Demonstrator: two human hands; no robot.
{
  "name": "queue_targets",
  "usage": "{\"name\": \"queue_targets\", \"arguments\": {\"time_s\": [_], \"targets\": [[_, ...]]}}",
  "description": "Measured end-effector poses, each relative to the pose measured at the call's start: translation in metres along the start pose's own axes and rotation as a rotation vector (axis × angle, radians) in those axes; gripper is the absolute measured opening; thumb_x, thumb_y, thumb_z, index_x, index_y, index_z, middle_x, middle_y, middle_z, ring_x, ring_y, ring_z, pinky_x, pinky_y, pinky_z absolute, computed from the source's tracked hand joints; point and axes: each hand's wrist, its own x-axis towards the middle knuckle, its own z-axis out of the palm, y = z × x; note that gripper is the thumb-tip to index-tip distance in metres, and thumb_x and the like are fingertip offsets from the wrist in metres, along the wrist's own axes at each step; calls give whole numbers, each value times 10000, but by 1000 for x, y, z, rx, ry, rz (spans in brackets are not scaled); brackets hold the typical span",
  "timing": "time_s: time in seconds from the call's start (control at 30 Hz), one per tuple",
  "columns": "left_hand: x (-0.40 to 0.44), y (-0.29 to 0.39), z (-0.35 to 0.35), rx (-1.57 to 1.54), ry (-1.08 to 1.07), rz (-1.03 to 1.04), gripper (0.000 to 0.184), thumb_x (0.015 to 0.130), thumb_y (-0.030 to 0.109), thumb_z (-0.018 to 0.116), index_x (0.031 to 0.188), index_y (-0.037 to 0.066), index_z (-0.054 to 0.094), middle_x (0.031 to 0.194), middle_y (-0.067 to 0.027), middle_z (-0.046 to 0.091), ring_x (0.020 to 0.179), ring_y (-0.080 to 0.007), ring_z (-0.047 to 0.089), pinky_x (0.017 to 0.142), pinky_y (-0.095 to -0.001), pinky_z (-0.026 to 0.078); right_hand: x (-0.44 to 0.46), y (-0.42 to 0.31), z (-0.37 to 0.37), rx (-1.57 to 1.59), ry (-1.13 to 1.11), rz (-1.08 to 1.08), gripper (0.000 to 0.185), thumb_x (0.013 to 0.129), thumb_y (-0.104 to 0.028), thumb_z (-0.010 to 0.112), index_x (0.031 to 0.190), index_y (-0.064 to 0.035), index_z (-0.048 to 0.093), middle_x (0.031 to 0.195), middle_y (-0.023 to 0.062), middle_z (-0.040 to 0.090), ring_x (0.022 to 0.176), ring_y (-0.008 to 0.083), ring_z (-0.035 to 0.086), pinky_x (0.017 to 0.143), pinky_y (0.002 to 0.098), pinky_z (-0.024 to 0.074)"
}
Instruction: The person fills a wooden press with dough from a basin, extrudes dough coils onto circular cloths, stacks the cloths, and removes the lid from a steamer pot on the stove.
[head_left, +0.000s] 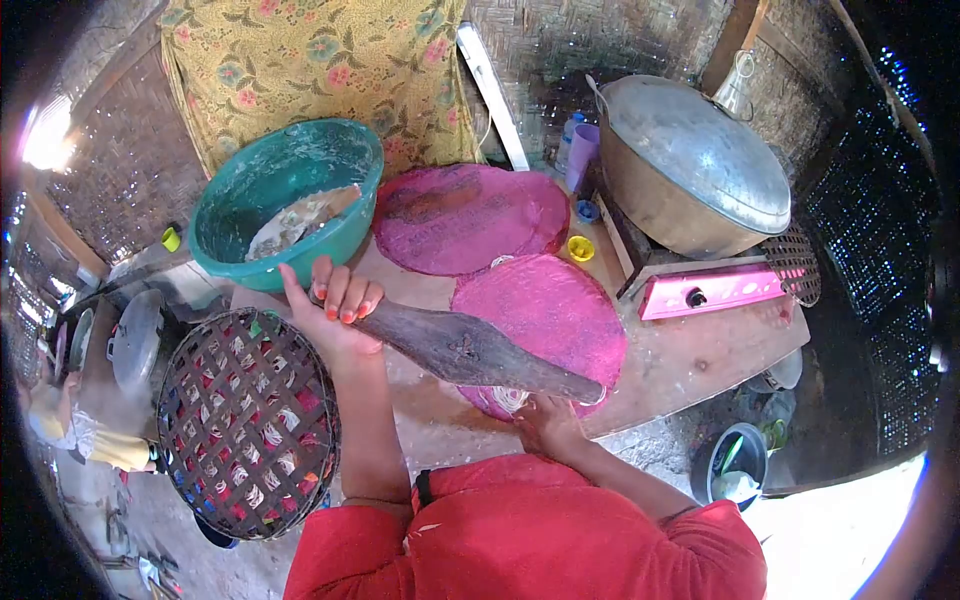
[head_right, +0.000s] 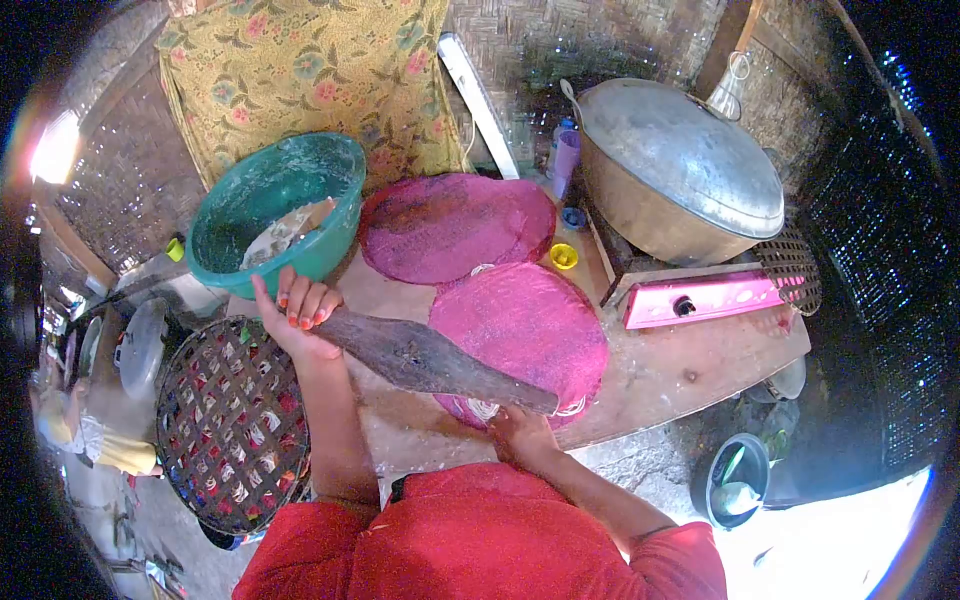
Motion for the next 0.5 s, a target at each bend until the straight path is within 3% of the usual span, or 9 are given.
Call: {"name": "queue_targets", "arguments": {"time_s": [0.03, 0.1, 0.13, 0.2, 0.33, 0.4, 0.47, 0.5], "targets": [[0, 1, -3, -14, -80, -11, 481, 958, 511, 340, 626, 165, 383, 417, 58, 341, 322, -78, 313, 426, -256, 322, -1, 3, 4, 0, 1, -2, 181, 794, -215, 604, 941, -112, 628, 951, 139, 598, 840, 336, 601, 684, 463, 491], [1, 3, -4, -2, -89, -9, 480, 958, 510, 340, 626, 165, 382, 415, 58, 336, 323, -77, 312, 427, -253, 321, -3, 7, 6, 205, -101, 224, 217, 780, -260, 642, 952, -128, 654, 971, 111, 591, 908, 324, 576, 768, 431, 452], [1, 3, -4, 9, -98, -10, 480, 958, 509, 341, 626, 165, 381, 413, 58, 331, 325, -77, 310, 427, -251, 319, -3, 9, 7, 205, -101, 225, 217, 780, -260, 642, 952, -128, 654, 971, 111, 591, 908, 324, 576, 768, 431, 452], [-1, 2, 0, 6, -68, -6, 481, 958, 509, 343, 623, 166, 379, 411, 59, 327, 326, -78, 306, 426, -250, 315, 0, 9, 0, 331, -105, 464, 215, 812, -290, 626, 925, -109, 645, 947, 124, 615, 884, 364, 585, 738, 428, 472], [-1, 1, 4, 7, -21, -5, 485, 957, 513, 344, 619, 166, 370, 411, 61, 322, 331, -76, 292, 423, -252, 303, 0, 25, 11, 196, -110, 460, 236, 827, -310, 629, 964, -119, 644, 957, 146, 603, 829, 380, 577, 712, 412, 481], [2, 3, 8, -1, -59, -24, 482, 956, 511, 348, 619, 166, 367, 410, 64, 308, 330, -75, 280, 422, -252, 299, -2, 45, 8, 174, 196, 194, 270, 813, -275, 624, 999, -78, 633, 863, 119, 643, 802, 291, 602, 725, 393, 483], [7, 6, 18, -10, -97, -42, 479, 956, 509, 351, 620, 167, 364, 410, 66, 295, 330, -75, 269, 422, -251, 295, 9, 47, -46, 630, 198, 163, 345, 862, -301, 594, 1106, -57, 600, 982, 86, 624, 870, 218, 563, 774, 339, 454], [10, 7, 30, 48, -77, -46, 483, 950, 520, 361, 620, 167, 363, 417, 69, 294, 338, -70, 272, 423, -249, 296, 24, 47, -80, 913, 19, 281, 363, 891, -290, 561, 1164, -50, 566, 1050, 86, 606, 934, 202, 549, 805, 336, 446]]}}
